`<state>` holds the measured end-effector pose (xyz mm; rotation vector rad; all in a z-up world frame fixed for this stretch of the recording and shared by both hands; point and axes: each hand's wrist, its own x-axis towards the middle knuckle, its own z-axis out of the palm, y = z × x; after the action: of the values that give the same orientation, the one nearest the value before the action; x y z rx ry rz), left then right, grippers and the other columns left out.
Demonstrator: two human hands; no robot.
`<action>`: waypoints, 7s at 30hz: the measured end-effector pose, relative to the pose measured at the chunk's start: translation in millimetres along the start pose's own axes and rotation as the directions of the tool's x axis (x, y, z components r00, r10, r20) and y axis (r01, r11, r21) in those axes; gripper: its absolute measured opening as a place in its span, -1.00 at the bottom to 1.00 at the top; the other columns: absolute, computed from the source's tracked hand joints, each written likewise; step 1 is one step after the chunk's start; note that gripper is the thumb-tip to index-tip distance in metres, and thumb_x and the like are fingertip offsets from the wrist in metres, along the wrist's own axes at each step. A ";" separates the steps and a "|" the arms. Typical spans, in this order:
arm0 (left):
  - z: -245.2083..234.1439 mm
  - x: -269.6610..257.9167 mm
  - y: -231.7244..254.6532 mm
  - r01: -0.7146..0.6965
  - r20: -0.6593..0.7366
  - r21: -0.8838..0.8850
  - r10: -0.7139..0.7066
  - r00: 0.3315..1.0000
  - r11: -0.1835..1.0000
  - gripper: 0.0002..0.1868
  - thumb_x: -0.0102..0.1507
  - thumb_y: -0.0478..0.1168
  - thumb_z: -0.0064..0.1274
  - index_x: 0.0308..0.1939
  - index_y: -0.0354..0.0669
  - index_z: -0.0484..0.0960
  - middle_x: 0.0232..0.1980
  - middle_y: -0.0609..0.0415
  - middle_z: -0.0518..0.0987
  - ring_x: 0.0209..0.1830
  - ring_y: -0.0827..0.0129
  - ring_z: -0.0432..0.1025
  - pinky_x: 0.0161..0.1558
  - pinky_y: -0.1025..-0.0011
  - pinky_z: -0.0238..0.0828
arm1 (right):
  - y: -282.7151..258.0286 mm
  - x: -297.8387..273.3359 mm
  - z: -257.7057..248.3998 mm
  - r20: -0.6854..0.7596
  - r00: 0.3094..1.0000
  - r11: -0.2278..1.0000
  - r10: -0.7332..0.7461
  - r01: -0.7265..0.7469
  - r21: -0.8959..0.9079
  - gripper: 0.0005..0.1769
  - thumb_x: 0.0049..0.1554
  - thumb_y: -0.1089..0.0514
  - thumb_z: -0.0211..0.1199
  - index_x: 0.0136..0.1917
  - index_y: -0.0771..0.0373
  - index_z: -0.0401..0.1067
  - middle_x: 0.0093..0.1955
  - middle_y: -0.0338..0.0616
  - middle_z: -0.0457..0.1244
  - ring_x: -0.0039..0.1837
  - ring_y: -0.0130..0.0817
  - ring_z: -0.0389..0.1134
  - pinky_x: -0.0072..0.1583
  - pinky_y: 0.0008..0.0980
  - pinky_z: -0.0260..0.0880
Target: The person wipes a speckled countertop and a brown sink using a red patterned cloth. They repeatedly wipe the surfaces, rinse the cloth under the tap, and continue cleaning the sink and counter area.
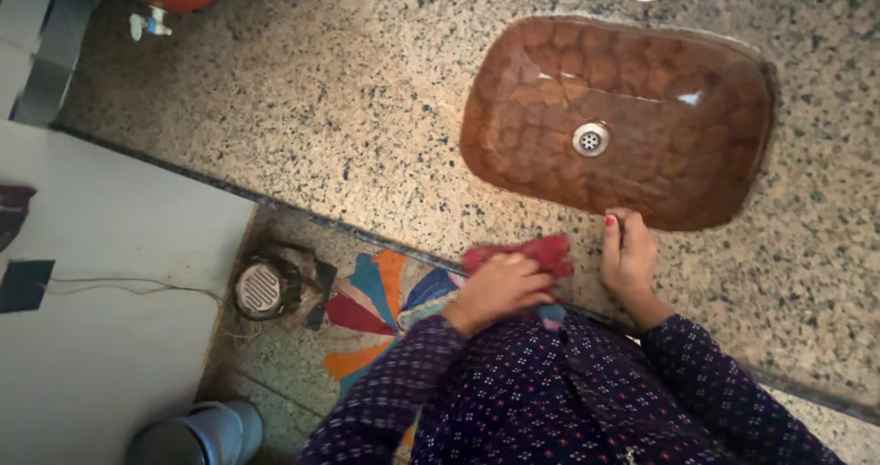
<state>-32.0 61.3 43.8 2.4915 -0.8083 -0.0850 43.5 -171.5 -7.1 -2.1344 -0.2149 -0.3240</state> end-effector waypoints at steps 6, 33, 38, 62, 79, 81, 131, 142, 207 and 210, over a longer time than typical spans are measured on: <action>-59.5 -80.4 -84.4 0.292 -0.045 0.247 -0.290 0.956 0.924 -0.72 0.28 0.10 0.11 -0.16 0.03 0.62 -0.25 0.08 0.52 -0.18 0.18 0.42 -0.14 0.13 0.30 | -15.7 3.0 -0.3 0.066 0.997 0.998 0.036 -0.032 -0.050 -0.82 0.37 0.11 0.14 0.11 0.26 0.44 -0.03 0.08 0.34 -0.04 0.04 0.39 0.01 -0.11 0.39; -37.7 -27.3 -120.1 0.393 -0.223 0.007 -0.382 0.897 0.919 -0.54 0.39 -0.05 -0.12 0.39 0.19 0.52 -0.09 0.04 0.44 0.01 0.09 0.33 0.02 0.06 0.24 | -60.7 13.5 109.2 0.465 0.884 0.988 0.055 0.018 -0.150 -0.66 0.21 -0.10 0.18 0.13 0.12 0.46 0.05 0.06 0.38 0.02 0.13 0.42 0.01 0.01 0.43; -70.4 -62.5 -148.4 0.400 -0.167 0.065 -0.385 0.908 0.914 -0.48 0.33 -0.15 -0.09 0.38 0.32 0.53 -0.08 0.04 0.45 0.02 0.09 0.34 0.03 0.07 0.26 | -113.1 35.2 160.8 0.640 0.741 0.972 -0.201 0.233 0.035 -0.69 0.19 -0.05 0.12 0.15 0.03 0.44 0.00 0.06 0.39 -0.07 0.12 0.43 -0.11 0.03 0.43; -126.1 -8.4 -347.9 0.800 -0.451 0.232 -0.668 0.592 0.553 -0.69 0.40 0.05 -0.17 0.15 0.28 0.59 0.09 0.02 0.49 0.12 0.02 0.34 0.04 -0.07 0.26 | -130.7 77.6 229.3 0.515 0.771 0.908 -0.375 0.416 0.040 -0.80 0.16 0.09 0.23 0.06 0.14 0.44 -0.21 -0.06 0.33 -0.20 0.02 0.40 -0.14 -0.07 0.41; -136.1 -95.3 -259.6 0.557 -0.263 0.260 -0.497 0.827 0.789 -0.50 0.28 -0.01 -0.06 0.33 0.22 0.53 0.29 -0.17 0.42 0.42 -0.27 0.17 0.38 -0.23 0.02 | -130.3 72.7 227.7 0.427 0.833 0.897 -0.351 0.430 -0.100 -0.45 0.10 -0.04 0.25 0.29 0.20 0.30 0.40 0.06 0.13 0.51 0.07 0.06 0.52 0.15 -0.06; -148.6 -97.1 -297.3 0.636 -0.360 0.299 -0.533 0.766 0.712 -0.46 0.28 -0.02 -0.06 0.37 0.18 0.50 0.37 -0.29 0.35 0.46 -0.33 0.11 0.43 -0.23 -0.02 | -130.8 73.0 228.6 0.466 0.834 0.912 -0.295 0.392 -0.125 -0.48 0.10 -0.05 0.25 0.26 0.20 0.30 0.39 0.03 0.13 0.51 0.05 0.07 0.53 0.15 -0.06; -158.4 75.3 -353.4 0.306 -0.265 0.255 -0.238 0.934 0.917 -0.49 0.40 -0.12 -0.11 0.46 0.02 0.45 0.53 0.01 0.34 0.52 0.06 0.19 0.46 0.02 0.11 | -161.6 183.9 292.8 0.287 0.943 0.980 -0.170 0.193 -0.053 -0.32 0.14 0.07 0.25 0.45 0.30 0.15 0.57 0.37 -0.08 0.59 0.40 -0.09 0.51 0.14 -0.02; -177.0 172.7 -479.7 0.349 -0.432 0.222 -0.229 0.872 0.910 -0.45 0.30 -0.07 -0.02 0.40 0.08 0.48 0.53 0.04 0.35 0.52 0.05 0.21 0.42 0.03 0.19 | -161.6 309.5 357.0 0.193 0.970 0.988 -0.148 0.151 -0.004 -0.44 0.27 0.09 0.17 0.47 0.32 0.19 0.49 0.35 0.04 0.51 0.32 0.06 0.49 0.12 0.08; -109.4 -18.7 -241.9 0.306 -0.151 -0.109 -0.320 0.935 0.946 -0.49 0.30 -0.19 -0.05 0.36 -0.01 0.51 0.60 0.07 0.28 0.61 0.18 0.13 0.52 0.00 -0.05 | -147.5 120.6 213.1 0.403 0.905 0.987 -0.134 0.159 -0.029 -0.48 -0.03 0.36 0.19 0.23 0.19 0.47 -0.05 0.07 0.30 0.03 0.09 0.34 0.06 -0.07 0.39; -104.9 -29.7 -222.3 0.307 -0.129 -0.125 -0.322 0.938 0.944 -0.53 0.38 -0.11 -0.06 0.39 0.02 0.51 0.61 0.08 0.29 0.63 0.16 0.12 0.54 0.00 -0.08 | -146.8 110.3 203.1 0.424 0.890 0.973 -0.164 0.216 -0.077 -0.65 0.01 0.27 0.26 0.11 0.14 0.53 -0.14 0.00 0.27 -0.05 0.03 0.33 0.00 -0.06 0.38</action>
<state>83.9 279.0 22.4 2.4732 -0.3299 -0.0503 137.8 81.9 35.9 -2.2901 -0.6715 0.0143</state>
